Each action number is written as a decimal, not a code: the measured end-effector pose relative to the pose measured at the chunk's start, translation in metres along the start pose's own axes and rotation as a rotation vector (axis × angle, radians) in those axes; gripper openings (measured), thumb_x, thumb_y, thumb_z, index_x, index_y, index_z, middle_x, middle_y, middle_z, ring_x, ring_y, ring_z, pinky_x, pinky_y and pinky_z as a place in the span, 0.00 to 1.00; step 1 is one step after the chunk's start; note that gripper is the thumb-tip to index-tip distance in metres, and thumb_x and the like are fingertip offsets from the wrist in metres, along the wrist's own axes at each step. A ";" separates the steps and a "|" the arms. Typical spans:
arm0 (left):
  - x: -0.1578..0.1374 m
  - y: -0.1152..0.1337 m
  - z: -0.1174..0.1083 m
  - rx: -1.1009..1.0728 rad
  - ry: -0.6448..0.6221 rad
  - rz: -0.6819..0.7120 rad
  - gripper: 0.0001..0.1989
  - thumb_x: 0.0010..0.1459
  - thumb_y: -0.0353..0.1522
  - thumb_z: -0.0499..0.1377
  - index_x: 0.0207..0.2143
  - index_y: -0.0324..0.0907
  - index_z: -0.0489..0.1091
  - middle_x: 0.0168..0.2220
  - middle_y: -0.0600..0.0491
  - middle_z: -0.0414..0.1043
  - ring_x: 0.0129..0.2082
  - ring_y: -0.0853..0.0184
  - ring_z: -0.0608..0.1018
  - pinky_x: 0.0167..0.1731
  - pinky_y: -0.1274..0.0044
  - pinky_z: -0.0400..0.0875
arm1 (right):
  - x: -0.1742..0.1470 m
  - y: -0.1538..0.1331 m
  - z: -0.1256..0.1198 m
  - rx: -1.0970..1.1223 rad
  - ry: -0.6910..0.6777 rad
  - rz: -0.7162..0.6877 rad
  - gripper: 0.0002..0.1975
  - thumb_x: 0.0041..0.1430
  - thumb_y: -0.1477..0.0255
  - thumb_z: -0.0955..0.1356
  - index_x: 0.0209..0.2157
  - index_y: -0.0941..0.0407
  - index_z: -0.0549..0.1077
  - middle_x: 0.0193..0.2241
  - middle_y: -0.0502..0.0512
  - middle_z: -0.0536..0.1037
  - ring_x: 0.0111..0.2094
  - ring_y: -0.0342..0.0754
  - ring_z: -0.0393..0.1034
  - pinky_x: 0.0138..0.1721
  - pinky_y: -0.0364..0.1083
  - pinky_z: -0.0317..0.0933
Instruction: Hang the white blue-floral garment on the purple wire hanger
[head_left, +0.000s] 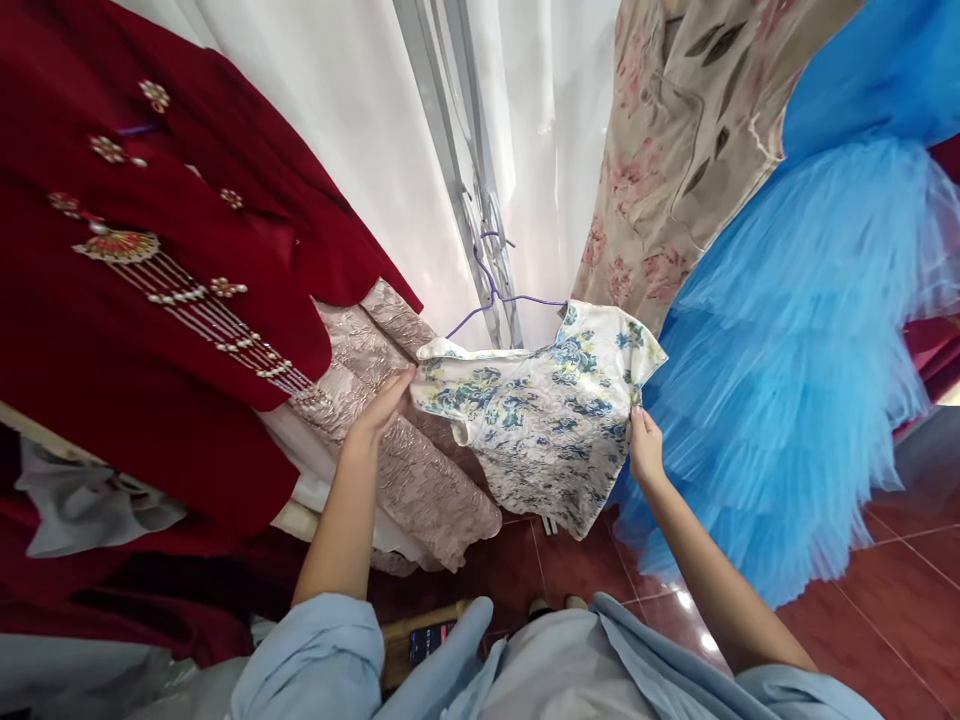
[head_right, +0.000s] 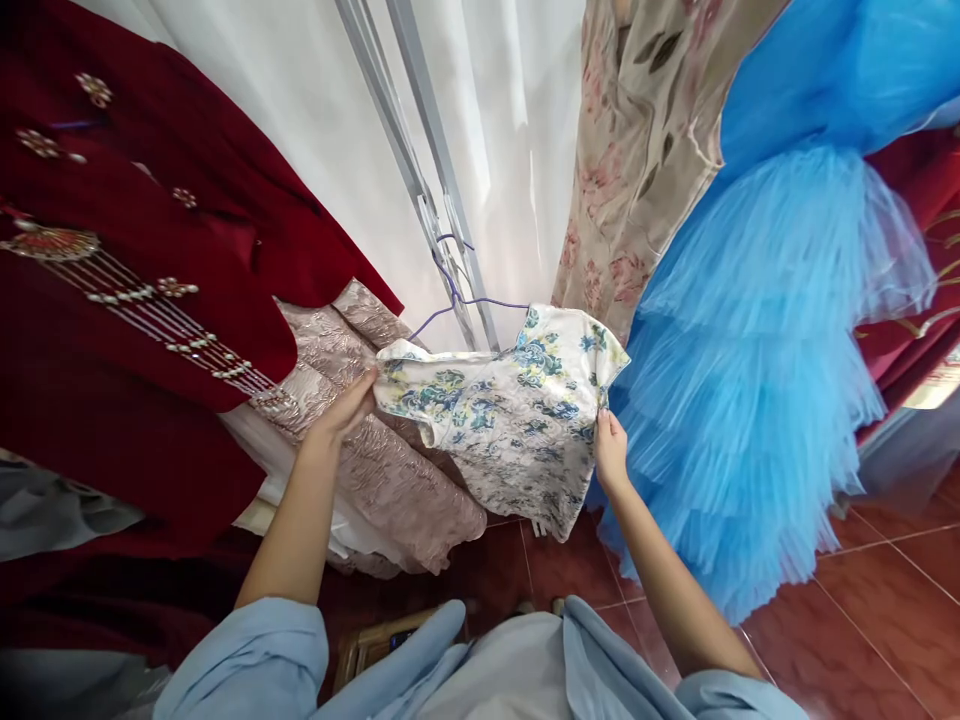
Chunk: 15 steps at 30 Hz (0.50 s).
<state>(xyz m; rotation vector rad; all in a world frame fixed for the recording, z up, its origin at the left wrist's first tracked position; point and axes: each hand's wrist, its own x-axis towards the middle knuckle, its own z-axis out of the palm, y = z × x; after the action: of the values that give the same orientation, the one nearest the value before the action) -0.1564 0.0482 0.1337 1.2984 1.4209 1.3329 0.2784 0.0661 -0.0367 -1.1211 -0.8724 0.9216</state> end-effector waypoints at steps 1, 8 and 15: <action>-0.004 -0.005 0.002 -0.010 0.018 0.041 0.28 0.46 0.55 0.68 0.36 0.40 0.76 0.34 0.47 0.78 0.39 0.58 0.80 0.40 0.71 0.76 | 0.001 0.002 0.000 0.015 0.002 0.002 0.28 0.56 0.44 0.67 0.31 0.57 0.71 0.26 0.49 0.71 0.30 0.44 0.63 0.33 0.43 0.60; -0.009 -0.021 0.017 0.274 0.350 0.405 0.23 0.57 0.51 0.60 0.36 0.39 0.75 0.36 0.48 0.77 0.40 0.59 0.78 0.44 0.71 0.72 | -0.002 0.008 -0.002 0.035 -0.007 -0.046 0.26 0.58 0.45 0.67 0.33 0.57 0.72 0.30 0.49 0.73 0.33 0.45 0.65 0.39 0.44 0.62; 0.003 0.046 0.051 0.410 -0.010 0.450 0.15 0.61 0.40 0.58 0.43 0.39 0.74 0.40 0.49 0.77 0.43 0.59 0.78 0.45 0.73 0.71 | 0.038 -0.069 0.025 0.036 -0.234 -0.261 0.28 0.57 0.50 0.71 0.53 0.52 0.72 0.55 0.56 0.75 0.58 0.55 0.67 0.59 0.52 0.61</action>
<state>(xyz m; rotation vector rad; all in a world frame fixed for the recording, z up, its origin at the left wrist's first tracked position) -0.1001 0.0577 0.1721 1.9832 1.5006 1.3502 0.2804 0.0979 0.0392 -0.8541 -1.1596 0.8564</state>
